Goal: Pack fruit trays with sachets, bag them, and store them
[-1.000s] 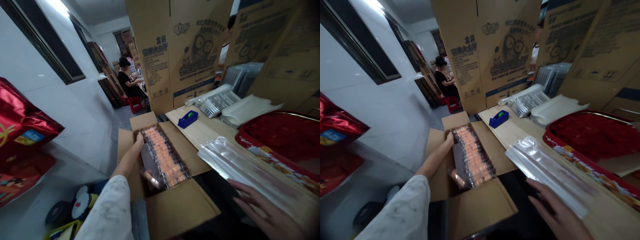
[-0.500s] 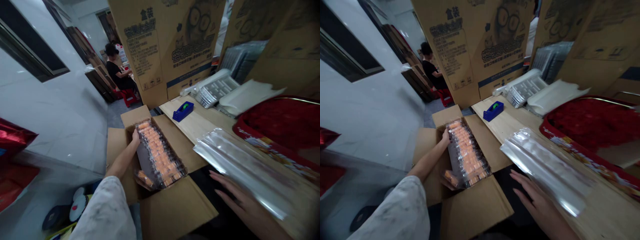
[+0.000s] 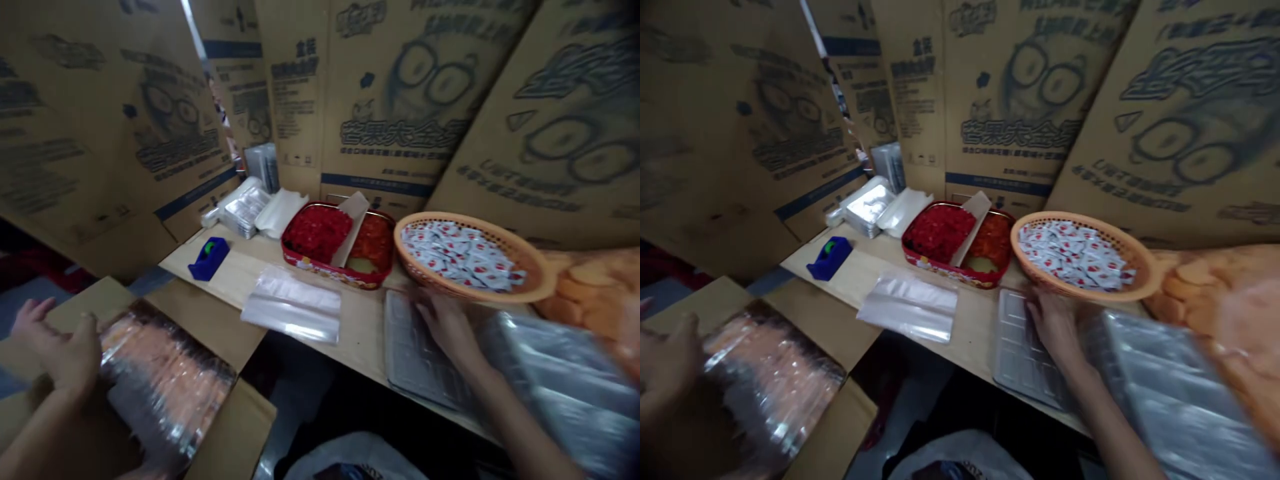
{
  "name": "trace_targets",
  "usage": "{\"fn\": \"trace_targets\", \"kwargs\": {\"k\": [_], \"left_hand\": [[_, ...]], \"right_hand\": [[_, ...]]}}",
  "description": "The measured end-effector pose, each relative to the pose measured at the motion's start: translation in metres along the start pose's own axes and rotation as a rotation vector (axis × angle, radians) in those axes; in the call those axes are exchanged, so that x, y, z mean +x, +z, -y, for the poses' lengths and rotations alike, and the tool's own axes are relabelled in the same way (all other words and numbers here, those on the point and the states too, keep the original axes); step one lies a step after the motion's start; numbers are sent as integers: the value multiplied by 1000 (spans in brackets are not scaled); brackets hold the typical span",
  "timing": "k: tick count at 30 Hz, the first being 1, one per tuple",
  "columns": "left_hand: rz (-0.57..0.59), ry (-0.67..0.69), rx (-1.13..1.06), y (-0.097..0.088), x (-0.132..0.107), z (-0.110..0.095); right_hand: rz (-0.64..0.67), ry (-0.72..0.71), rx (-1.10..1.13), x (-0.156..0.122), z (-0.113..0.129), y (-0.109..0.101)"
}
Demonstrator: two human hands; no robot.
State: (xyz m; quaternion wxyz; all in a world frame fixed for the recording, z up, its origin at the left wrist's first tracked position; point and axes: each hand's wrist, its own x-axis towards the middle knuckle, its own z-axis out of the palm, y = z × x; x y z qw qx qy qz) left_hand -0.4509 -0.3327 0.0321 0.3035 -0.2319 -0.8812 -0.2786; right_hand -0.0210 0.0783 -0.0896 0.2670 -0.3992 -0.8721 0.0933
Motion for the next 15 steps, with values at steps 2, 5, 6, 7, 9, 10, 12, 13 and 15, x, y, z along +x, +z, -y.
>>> {"fn": "trace_targets", "kwargs": {"k": [2, 5, 6, 7, 9, 10, 12, 13, 15], "left_hand": [[-80, 33, -144, 13, -1, -31], [116, 277, -359, 38, -12, -99], [216, 369, -438, 47, -19, -123], [326, 471, -514, 56, -28, -147], [532, 712, -634, 74, -52, -191], [635, 822, -659, 81, -67, -212], [830, 994, -660, 94, -103, -251], [927, 1085, -653, 99, -122, -269], [1124, 1226, -626, 106, -163, -305]], "right_hand": [[36, 13, -28, 2, 0, 6], [32, -25, -57, -1, 26, 0], [1, -61, -50, -4, 36, -8], [3, -132, -34, -7, 44, -19], [-63, -142, -38, -13, 49, -46], [-103, -116, -58, -16, 44, -61], [-198, -7, -144, -18, 17, -90], [-222, 54, -205, -18, -3, -102], [-189, 141, -259, -18, -50, -117]]}}
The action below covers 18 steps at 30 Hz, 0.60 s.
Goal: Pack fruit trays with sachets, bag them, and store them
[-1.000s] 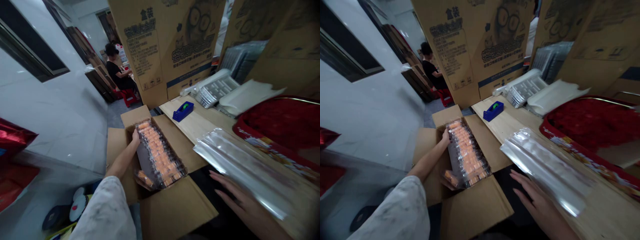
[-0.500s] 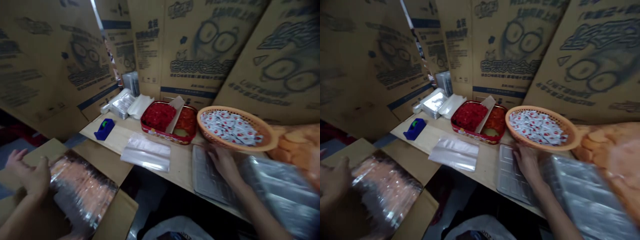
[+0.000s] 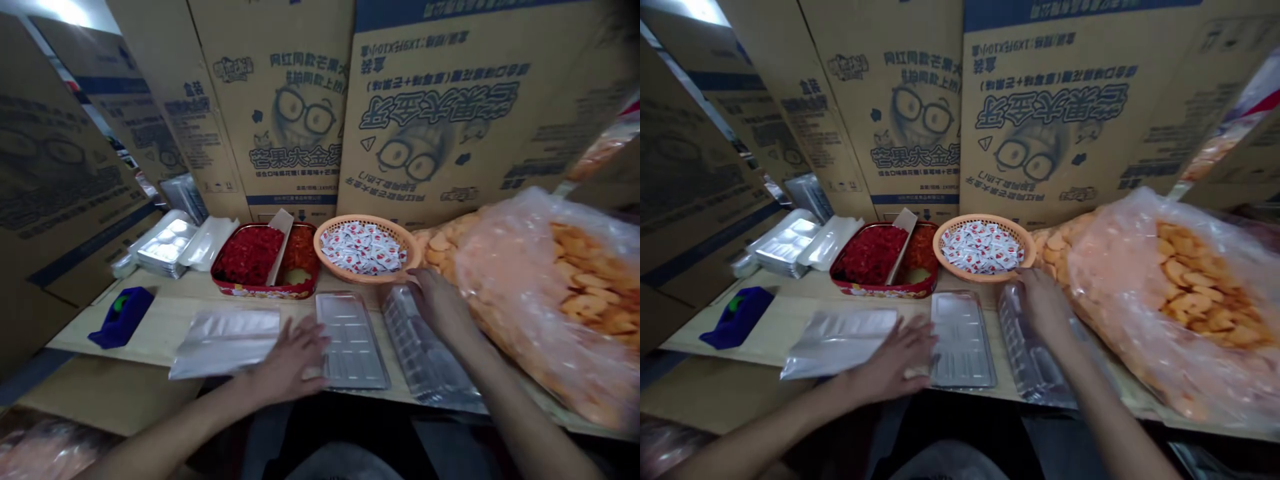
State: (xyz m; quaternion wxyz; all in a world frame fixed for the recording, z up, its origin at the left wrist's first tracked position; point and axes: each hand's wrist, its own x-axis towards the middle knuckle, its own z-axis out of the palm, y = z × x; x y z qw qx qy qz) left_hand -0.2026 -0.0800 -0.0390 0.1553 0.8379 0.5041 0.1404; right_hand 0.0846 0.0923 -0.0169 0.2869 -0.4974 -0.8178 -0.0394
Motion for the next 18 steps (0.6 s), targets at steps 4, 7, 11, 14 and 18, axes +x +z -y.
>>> {"fn": "trace_targets", "kwargs": {"k": [4, 7, 11, 14, 18], "left_hand": [[138, 132, -90, 50, 64, -33], [126, 207, -121, 65, 97, -46], [133, 337, -77, 64, 115, -48], [164, 354, -18, 60, 113, -40], [210, 344, 13, 54, 99, -21]], "right_hand": [[263, -69, 155, 8, -71, 20], [325, -59, 127, 6, -82, 32], [323, -28, 25, 1, -71, 31], [296, -13, 10, 2, -65, 26], [244, -72, 85, 7, -64, 23]]}}
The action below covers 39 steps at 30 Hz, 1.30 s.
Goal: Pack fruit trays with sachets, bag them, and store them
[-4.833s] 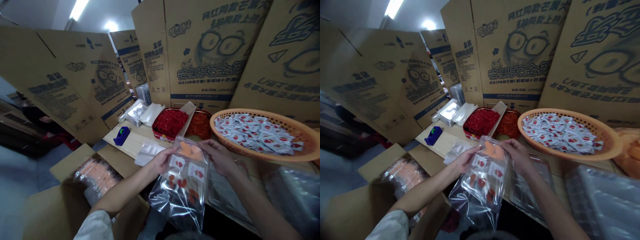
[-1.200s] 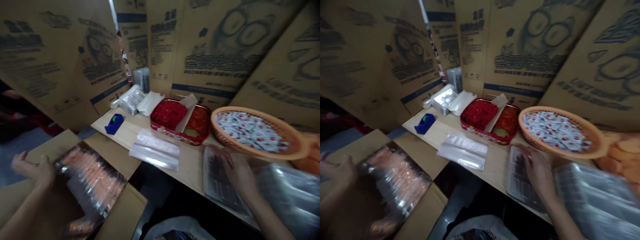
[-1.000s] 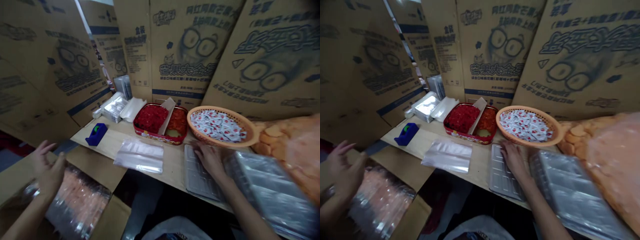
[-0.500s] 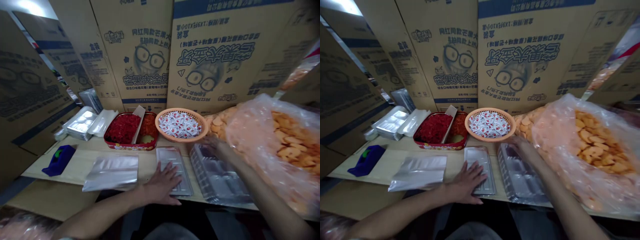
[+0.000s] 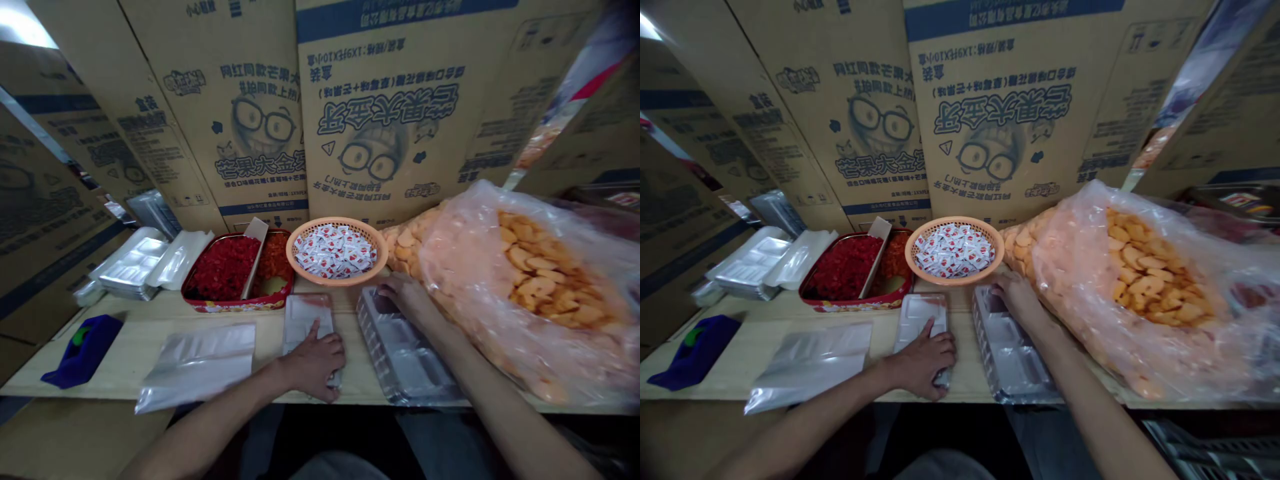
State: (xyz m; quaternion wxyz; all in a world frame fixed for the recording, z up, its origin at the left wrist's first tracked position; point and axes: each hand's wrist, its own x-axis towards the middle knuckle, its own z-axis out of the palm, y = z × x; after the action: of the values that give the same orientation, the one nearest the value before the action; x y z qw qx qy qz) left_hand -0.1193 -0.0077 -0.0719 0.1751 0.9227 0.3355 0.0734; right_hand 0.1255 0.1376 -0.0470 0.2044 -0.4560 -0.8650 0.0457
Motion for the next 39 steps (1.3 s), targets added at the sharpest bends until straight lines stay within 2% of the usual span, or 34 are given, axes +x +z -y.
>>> {"fn": "trace_targets", "kwargs": {"k": [4, 6, 8, 10, 13, 16, 18, 21, 23, 25, 26, 27, 28, 30, 32, 35, 39], "left_hand": [[6, 56, -92, -7, -14, 6], [-16, 41, -168, -13, -17, 4], [-84, -25, -268, -18, -17, -1], [-226, -132, -419, -22, -10, -10], [-483, -296, -824, -28, 15, -30], [-636, -375, -1372, -37, 53, -53], [-642, -392, -1668, -44, 76, -66], [-531, -434, -1892, -52, 94, -76], [-474, -477, -1936, -54, 95, -78], [-461, -513, -1955, -53, 91, -77], [-461, -525, -1961, -52, 89, -76], [-461, -536, -1965, -50, 87, -75], [-460, -549, -1968, -48, 86, -74], [-457, -574, -1975, -43, 85, -73], [-446, -590, -1981, -39, 86, -74], [-414, -602, -1987, -36, 89, -76], [-427, -620, -1972, -35, 92, -76]], "right_hand": [[-86, -55, 96, 3, -2, 0], [-151, -63, 147, 2, -3, -1], [-218, -60, 186, 1, -4, -3], [-298, -58, 222, 0, -3, -9], [-393, -79, 246, 1, 5, -26], [-401, -106, 206, 4, 24, -48], [-387, -121, 178, 6, 36, -61], [-433, -105, 154, 2, 35, -78], [-541, 39, 137, -6, 11, -90], [-621, 334, 65, -17, -31, -101], [-597, 519, -46, -25, -56, -105], [-485, 698, -176, -32, -80, -109], [-409, 772, -211, -40, -104, -111], [-313, 880, -262, -55, -141, -111], [-249, 938, -306, -66, -164, -106], [-209, 962, -381, -71, -179, -92], [-183, 981, -443, -62, -184, -78]]}}
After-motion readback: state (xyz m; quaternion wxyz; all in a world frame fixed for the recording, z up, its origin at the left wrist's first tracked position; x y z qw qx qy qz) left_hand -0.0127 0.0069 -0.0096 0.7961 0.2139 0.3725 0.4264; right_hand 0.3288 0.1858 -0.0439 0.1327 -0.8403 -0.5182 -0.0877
